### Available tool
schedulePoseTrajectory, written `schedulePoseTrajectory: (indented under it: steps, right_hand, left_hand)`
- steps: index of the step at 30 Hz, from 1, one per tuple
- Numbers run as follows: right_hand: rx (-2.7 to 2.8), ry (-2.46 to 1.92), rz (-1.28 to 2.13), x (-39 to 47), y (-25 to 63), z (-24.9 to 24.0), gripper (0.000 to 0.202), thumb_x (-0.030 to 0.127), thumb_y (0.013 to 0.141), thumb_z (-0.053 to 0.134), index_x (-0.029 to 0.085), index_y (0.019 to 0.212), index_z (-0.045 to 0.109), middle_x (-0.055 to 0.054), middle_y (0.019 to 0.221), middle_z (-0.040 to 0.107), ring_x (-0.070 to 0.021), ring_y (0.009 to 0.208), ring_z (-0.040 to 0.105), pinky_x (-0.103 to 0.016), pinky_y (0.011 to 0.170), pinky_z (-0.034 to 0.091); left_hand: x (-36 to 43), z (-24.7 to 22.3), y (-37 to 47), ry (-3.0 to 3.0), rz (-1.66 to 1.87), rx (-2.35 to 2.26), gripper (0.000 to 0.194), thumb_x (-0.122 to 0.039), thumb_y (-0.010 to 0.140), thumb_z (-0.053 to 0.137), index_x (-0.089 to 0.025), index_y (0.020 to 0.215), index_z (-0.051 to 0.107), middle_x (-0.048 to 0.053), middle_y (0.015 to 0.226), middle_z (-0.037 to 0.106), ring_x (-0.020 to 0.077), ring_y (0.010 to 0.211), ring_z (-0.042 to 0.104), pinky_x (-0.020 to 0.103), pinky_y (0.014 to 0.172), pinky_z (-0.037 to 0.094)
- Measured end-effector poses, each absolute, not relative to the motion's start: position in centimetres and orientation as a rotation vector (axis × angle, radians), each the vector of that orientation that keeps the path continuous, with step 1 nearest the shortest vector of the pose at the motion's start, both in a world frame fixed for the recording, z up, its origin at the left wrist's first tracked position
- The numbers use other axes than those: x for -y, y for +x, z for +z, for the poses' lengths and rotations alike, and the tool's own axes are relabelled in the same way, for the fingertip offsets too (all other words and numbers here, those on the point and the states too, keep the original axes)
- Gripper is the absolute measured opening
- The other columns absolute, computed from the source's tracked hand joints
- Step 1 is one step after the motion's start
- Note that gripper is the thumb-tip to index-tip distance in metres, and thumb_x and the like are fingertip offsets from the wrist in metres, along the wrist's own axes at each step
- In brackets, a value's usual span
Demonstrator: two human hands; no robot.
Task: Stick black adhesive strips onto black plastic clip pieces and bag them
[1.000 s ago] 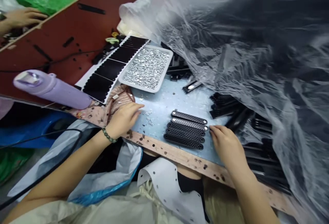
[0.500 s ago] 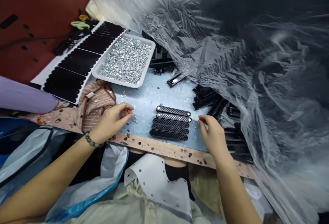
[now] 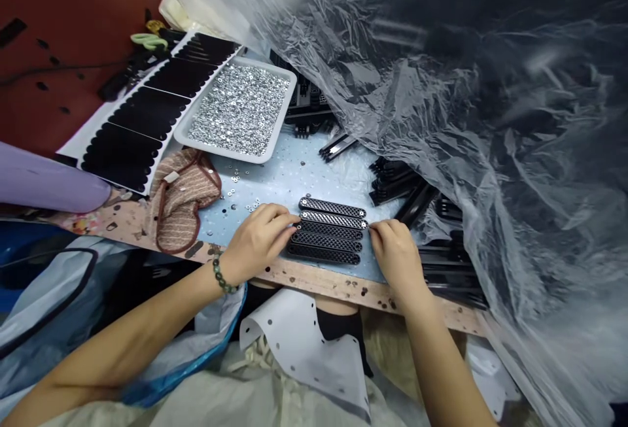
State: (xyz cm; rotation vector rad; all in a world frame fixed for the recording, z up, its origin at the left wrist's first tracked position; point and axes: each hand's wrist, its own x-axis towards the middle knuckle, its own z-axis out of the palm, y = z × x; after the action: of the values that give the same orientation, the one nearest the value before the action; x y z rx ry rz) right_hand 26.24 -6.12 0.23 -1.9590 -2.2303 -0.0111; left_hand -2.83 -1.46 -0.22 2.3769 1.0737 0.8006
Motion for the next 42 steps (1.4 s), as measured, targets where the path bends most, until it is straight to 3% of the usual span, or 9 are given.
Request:
schedulePoseTrajectory:
  steps: [5,11,21,35,42]
  right_hand:
    - [2.080,-1.836,-0.020,6.4,26.4,1.3,0.011,0.019,0.089,0.049,0.018,0.081,0.057,-0.006,0.079,0.059,-0.0194,0.076,0.053,-0.032,0.072,0.045]
    - [1.955,-1.729,0.369,7.0,24.6,2.9,0.008,0.017,0.088,0.054,0.019,0.081,0.058,-0.002,0.080,0.060,-0.0147,0.075,0.058,-0.027,0.070,0.047]
    - [2.102,-1.676,0.105,8.0,23.7,2.2,0.021,0.017,0.094,0.045,0.019,0.105,0.063,-0.009,0.091,0.064,-0.0182,0.085,0.060,-0.033,0.079,0.051]
    - [2.639,-1.576,-0.286,8.6,23.8,3.4,0.027,0.009,0.092,0.044,0.010,0.114,0.061,-0.013,0.097,0.067,-0.0208,0.078,0.054,-0.036,0.071,0.045]
    - [2.679,-1.508,-0.243,7.7,24.4,3.7,0.025,0.013,0.093,0.045,0.011,0.108,0.064,-0.011,0.095,0.067,-0.0201,0.076,0.054,-0.037,0.070,0.047]
  left_hand:
    - [2.3,-0.1,-3.5,2.642,0.724,-1.002,0.025,-0.017,0.089,0.053,-0.016,0.112,0.062,0.009,0.099,0.062,0.0215,0.089,0.054,0.039,0.076,0.048]
    - [2.4,0.0,-3.6,2.638,0.698,-1.023,0.027,-0.018,0.089,0.053,-0.015,0.114,0.062,0.009,0.102,0.065,0.0221,0.093,0.057,0.042,0.082,0.049]
    - [2.9,-0.2,-3.5,2.501,0.691,-1.012,0.031,-0.020,0.092,0.048,-0.017,0.122,0.057,0.012,0.117,0.063,0.0246,0.105,0.059,0.044,0.087,0.051]
    - [3.7,0.0,-3.5,2.603,0.585,-1.070,0.034,-0.025,0.093,0.047,-0.012,0.125,0.053,0.015,0.122,0.059,0.0275,0.109,0.056,0.046,0.089,0.050]
    - [4.0,-0.3,-3.3,2.611,0.586,-1.090,0.036,-0.026,0.093,0.049,-0.014,0.126,0.053,0.015,0.124,0.059,0.0276,0.111,0.056,0.046,0.090,0.049]
